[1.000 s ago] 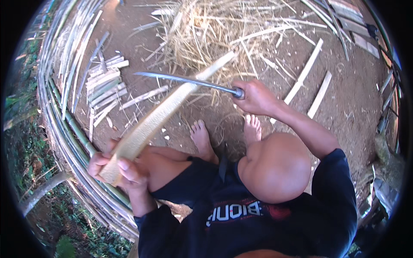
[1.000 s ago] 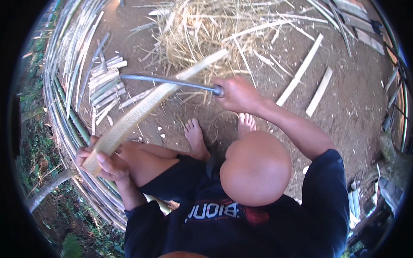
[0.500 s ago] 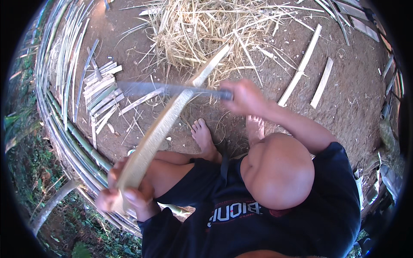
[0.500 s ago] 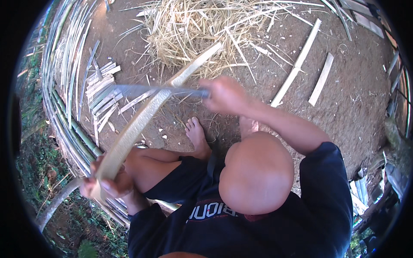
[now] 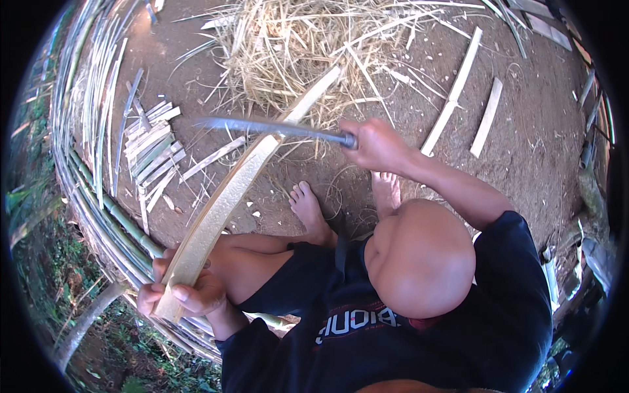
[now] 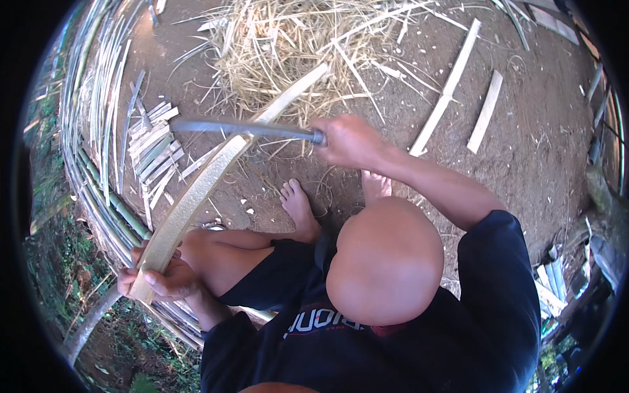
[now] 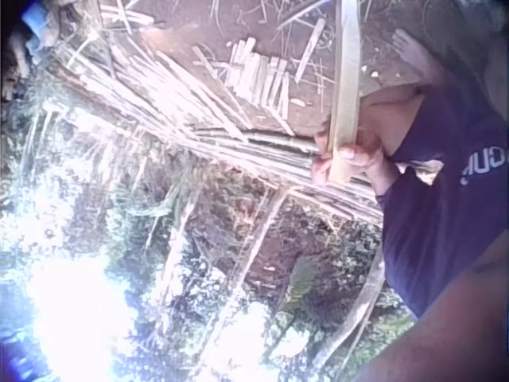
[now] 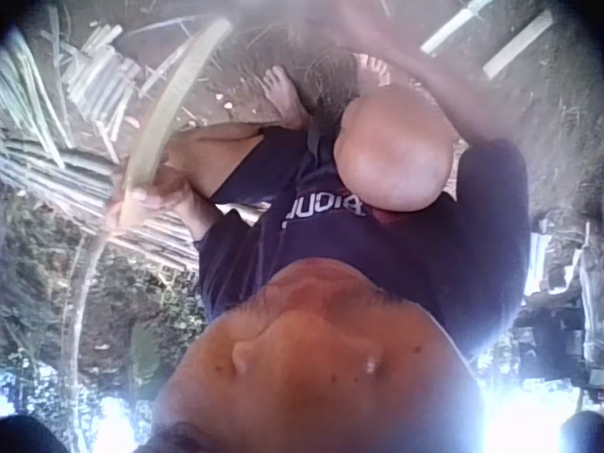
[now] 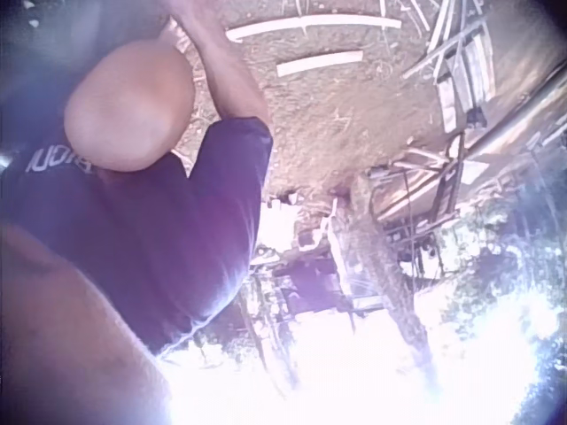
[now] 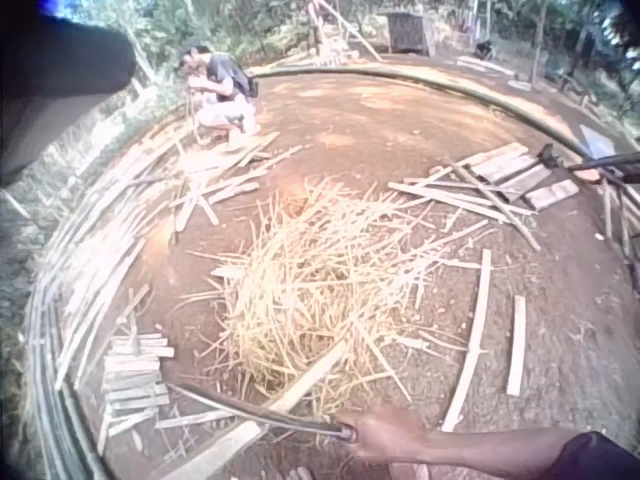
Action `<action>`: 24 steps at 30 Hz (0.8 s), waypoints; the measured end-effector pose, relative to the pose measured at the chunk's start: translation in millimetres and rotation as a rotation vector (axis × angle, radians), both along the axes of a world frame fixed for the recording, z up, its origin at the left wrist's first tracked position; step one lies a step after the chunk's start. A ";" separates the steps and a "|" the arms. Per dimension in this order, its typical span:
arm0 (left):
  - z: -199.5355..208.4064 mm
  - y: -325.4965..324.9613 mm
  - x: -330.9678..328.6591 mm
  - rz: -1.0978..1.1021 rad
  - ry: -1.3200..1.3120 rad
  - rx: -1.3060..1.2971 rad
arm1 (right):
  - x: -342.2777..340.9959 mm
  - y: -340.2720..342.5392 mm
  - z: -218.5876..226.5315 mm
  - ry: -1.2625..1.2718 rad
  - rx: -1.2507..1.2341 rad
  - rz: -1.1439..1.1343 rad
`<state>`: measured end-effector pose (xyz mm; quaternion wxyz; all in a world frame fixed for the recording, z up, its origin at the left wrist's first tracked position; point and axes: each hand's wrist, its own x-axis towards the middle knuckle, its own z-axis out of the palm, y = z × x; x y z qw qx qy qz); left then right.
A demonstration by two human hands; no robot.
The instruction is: The person sits on the ground and uses a machete to split long bamboo poles into thin strips. They hold the bamboo with one hand and strike it with the machete to separate the material, occasionally adjusting the bamboo's position to continue splitting.
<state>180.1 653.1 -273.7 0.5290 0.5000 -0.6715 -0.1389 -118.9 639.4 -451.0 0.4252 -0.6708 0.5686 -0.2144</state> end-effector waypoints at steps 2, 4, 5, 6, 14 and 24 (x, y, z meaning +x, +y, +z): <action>1.9 3.3 2.7 0.017 0.023 -0.042 | -0.8 2.2 -18.8 0.053 -0.021 -0.009; -4.8 -0.6 -3.2 -0.005 0.164 -0.058 | -14.6 -5.3 -57.8 0.097 0.082 -0.150; -6.9 -6.1 -1.3 0.026 0.155 -0.067 | -20.7 -18.9 -68.6 0.213 -0.109 -0.205; -6.0 -8.6 0.0 0.025 0.175 -0.063 | -23.5 -19.2 -75.1 0.172 0.021 -0.183; -8.3 -15.2 12.5 0.023 0.189 -0.092 | -35.9 -19.8 -119.7 0.222 0.363 -0.330; -2.7 -30.1 29.5 0.019 0.205 -0.059 | -58.3 -4.9 -157.6 0.338 0.467 -0.326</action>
